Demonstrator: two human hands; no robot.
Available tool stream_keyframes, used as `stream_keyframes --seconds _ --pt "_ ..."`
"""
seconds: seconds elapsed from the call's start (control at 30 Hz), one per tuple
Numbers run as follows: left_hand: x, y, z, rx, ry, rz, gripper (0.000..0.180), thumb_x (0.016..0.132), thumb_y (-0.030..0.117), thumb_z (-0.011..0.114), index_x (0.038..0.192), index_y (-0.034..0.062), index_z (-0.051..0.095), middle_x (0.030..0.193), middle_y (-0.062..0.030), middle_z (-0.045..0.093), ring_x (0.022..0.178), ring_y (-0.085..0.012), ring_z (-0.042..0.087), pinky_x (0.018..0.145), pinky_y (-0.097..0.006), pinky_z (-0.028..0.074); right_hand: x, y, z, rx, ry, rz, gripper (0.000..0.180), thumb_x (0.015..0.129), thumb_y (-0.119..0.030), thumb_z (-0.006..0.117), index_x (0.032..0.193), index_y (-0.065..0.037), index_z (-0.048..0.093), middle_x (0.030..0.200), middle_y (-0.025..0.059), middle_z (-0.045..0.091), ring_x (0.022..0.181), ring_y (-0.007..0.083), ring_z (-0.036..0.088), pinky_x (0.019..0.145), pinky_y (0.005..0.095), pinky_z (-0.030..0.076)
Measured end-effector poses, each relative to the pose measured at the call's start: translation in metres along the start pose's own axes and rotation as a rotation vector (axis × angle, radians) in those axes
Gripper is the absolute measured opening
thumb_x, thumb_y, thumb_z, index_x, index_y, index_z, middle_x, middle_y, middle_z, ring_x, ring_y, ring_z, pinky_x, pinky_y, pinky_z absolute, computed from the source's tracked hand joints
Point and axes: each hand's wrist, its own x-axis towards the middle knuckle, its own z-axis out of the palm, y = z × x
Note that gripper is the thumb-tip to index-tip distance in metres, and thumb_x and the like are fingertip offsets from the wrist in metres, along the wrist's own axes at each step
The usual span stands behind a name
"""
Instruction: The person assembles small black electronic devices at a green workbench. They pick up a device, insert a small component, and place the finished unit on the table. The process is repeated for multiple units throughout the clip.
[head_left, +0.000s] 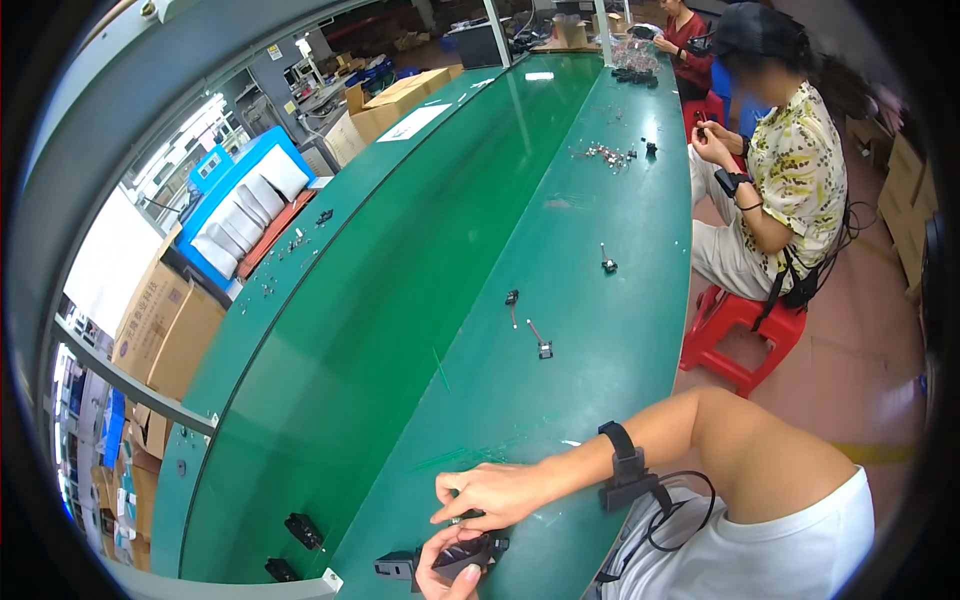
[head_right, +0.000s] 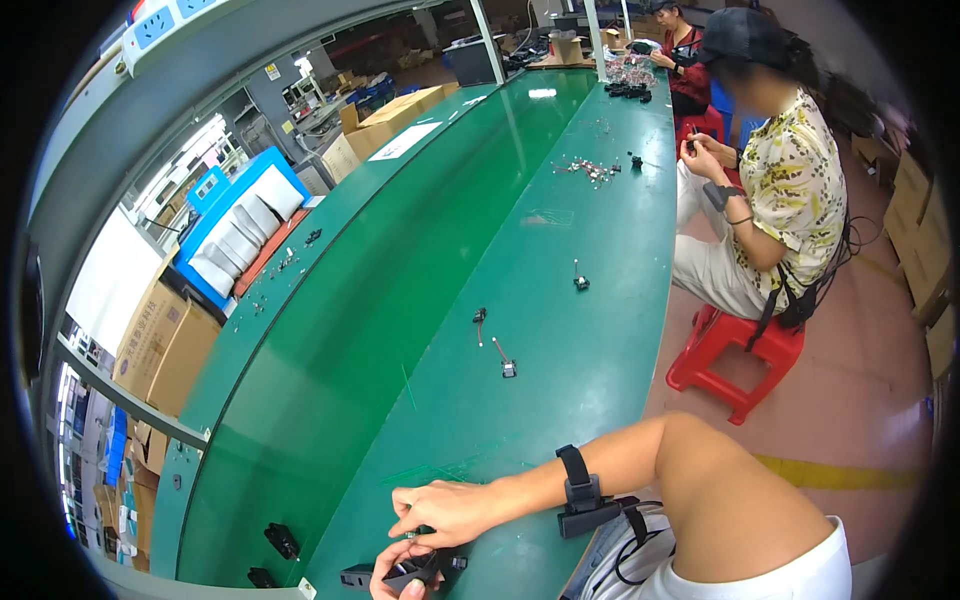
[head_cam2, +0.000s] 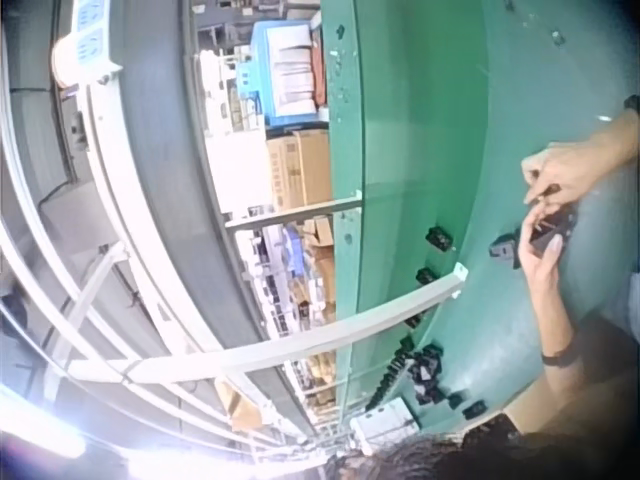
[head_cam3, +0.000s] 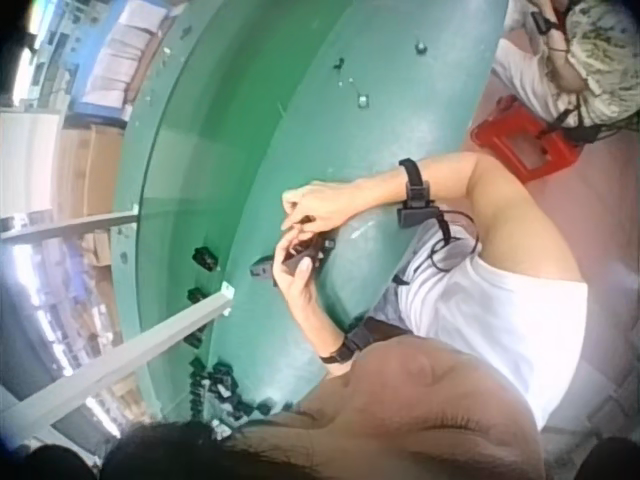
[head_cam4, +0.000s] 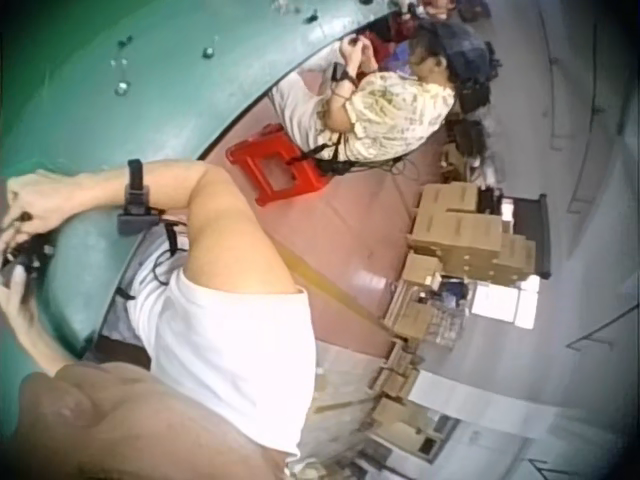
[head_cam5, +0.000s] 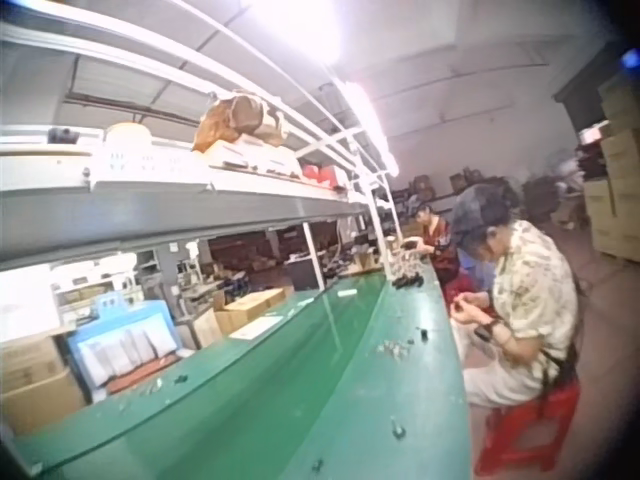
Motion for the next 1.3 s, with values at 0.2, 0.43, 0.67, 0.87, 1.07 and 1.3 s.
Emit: stream_keyframes --seconds 0.2,0.43,0.67,0.87,1.07,1.3 --pt "0.002 0.002 -0.003 0.005 -0.068 0.049 0.06 0.078 0.011 0.076 0.13 -0.0004 0.049 0.118 -0.0176 0.063 0.109 -0.0267 0.06 0.094 -0.036 0.048 0.004 0.015 0.005 0.136 0.165 -0.067 0.033 0.09 -0.017 0.066 0.121 -0.006 0.065 0.098 0.0106 0.064 0.072 0.0204 0.065 0.065 0.0329 0.054" --pt "-0.003 -0.013 -0.015 -0.258 -0.029 0.14 0.063 0.071 -0.001 0.077 0.127 0.0014 0.048 0.12 -0.0226 0.062 0.11 -0.0322 0.063 0.089 -0.042 0.055 0.016 0.0 -0.01 0.665 0.167 0.042 0.016 0.091 -0.01 0.071 0.102 0.0 0.066 0.107 0.0114 0.071 0.089 0.0142 0.067 0.076 0.028 0.056" --pt "0.009 -0.02 -0.021 -0.366 0.021 0.095 0.067 0.078 0.003 0.076 0.137 -0.0027 0.046 0.132 -0.0173 0.056 0.123 -0.0285 0.056 0.106 -0.043 0.044 0.001 -0.033 -0.028 0.381 0.149 -0.118 0.01 0.086 -0.004 0.074 0.094 -0.002 0.069 0.11 0.0136 0.07 0.101 0.0244 0.068 0.084 0.034 0.056" --pt "0.007 -0.022 -0.029 -0.344 -0.071 0.058 0.069 0.083 0.008 0.074 0.142 -0.0052 0.041 0.141 -0.0148 0.05 0.13 -0.0249 0.05 0.109 -0.04 0.041 0.004 -0.036 -0.009 0.073 0.197 -0.339 0.015 0.08 -0.006 0.078 0.09 -0.006 0.068 0.113 0.0088 0.066 0.094 0.0249 0.063 0.08 0.0353 0.052" --pt "0.007 -0.027 -0.03 -0.354 -0.106 0.06 0.072 0.085 0.011 0.074 0.146 -0.0056 0.038 0.147 -0.0154 0.045 0.133 -0.024 0.047 0.112 -0.039 0.037 0.004 -0.04 -0.012 -0.035 0.211 -0.434 0.018 0.076 -0.004 0.079 0.089 -0.005 0.066 0.112 0.008 0.065 0.097 0.028 0.062 0.082 0.0383 0.052" --pt "0.011 -0.016 -0.027 -0.207 -0.094 0.062 0.067 0.089 0.005 0.07 0.146 -0.0073 0.037 0.144 -0.0167 0.046 0.122 -0.0199 0.056 0.097 -0.03 0.049 0.003 -0.037 -0.015 -0.181 0.185 -0.482 0.015 0.076 -0.002 0.075 0.085 -0.005 0.064 0.115 0.0095 0.062 0.1 0.0313 0.061 0.083 0.0398 0.052"
